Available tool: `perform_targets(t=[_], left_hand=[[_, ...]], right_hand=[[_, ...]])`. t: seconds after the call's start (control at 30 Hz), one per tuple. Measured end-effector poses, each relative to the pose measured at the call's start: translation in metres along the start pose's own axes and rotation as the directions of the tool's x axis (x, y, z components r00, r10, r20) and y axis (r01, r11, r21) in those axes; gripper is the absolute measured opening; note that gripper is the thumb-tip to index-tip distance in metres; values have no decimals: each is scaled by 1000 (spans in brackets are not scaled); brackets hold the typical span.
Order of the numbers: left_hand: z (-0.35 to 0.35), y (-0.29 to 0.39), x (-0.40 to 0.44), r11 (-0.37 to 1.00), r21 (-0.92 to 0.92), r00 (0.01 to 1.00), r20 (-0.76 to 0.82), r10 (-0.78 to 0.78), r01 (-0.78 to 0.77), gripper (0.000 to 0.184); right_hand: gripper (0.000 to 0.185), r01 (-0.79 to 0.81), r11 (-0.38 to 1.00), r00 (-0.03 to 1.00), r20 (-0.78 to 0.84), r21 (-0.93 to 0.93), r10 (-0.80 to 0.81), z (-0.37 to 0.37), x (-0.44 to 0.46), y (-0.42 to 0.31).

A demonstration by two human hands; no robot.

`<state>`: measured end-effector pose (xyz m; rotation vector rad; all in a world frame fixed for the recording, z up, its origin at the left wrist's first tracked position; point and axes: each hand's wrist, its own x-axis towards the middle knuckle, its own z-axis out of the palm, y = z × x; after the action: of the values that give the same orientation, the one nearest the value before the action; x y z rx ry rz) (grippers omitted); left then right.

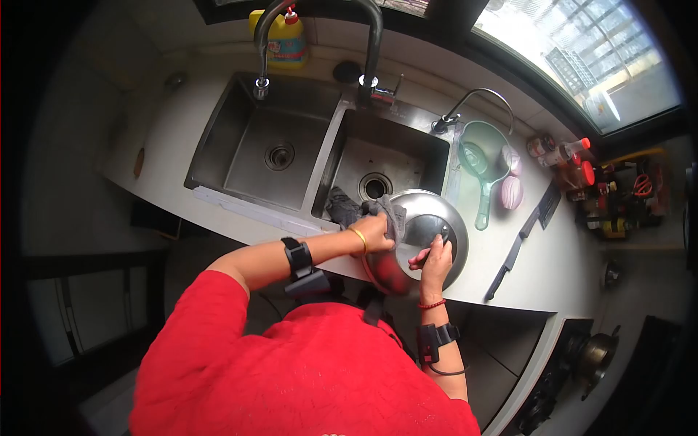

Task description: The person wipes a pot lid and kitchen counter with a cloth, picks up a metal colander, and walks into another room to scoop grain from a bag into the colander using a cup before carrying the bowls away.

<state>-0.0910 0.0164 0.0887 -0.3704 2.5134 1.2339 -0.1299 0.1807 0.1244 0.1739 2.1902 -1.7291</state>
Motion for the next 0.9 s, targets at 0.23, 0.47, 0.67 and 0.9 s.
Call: perform_targets(t=[0.23,0.47,0.67,0.9], left_hand=[[-1,14,18,991,77,993,-55,-102,106,29],[-11,30,70,979,194,998,17,67,-69,22],[-12,42,80,979,206,988,150,-37,5,21],[3,29,0,969,-69,964,138,-228,239,24]], right_hand=[[30,21,1000,1000,-17,-23,-21,-1,1,2],[30,40,999,998,-57,13,-39,-4,1,6],[31,7,1000,994,-113,-8,-8,-1,1,3],[29,-16,994,987,-159,111,33,13,-3,6]])
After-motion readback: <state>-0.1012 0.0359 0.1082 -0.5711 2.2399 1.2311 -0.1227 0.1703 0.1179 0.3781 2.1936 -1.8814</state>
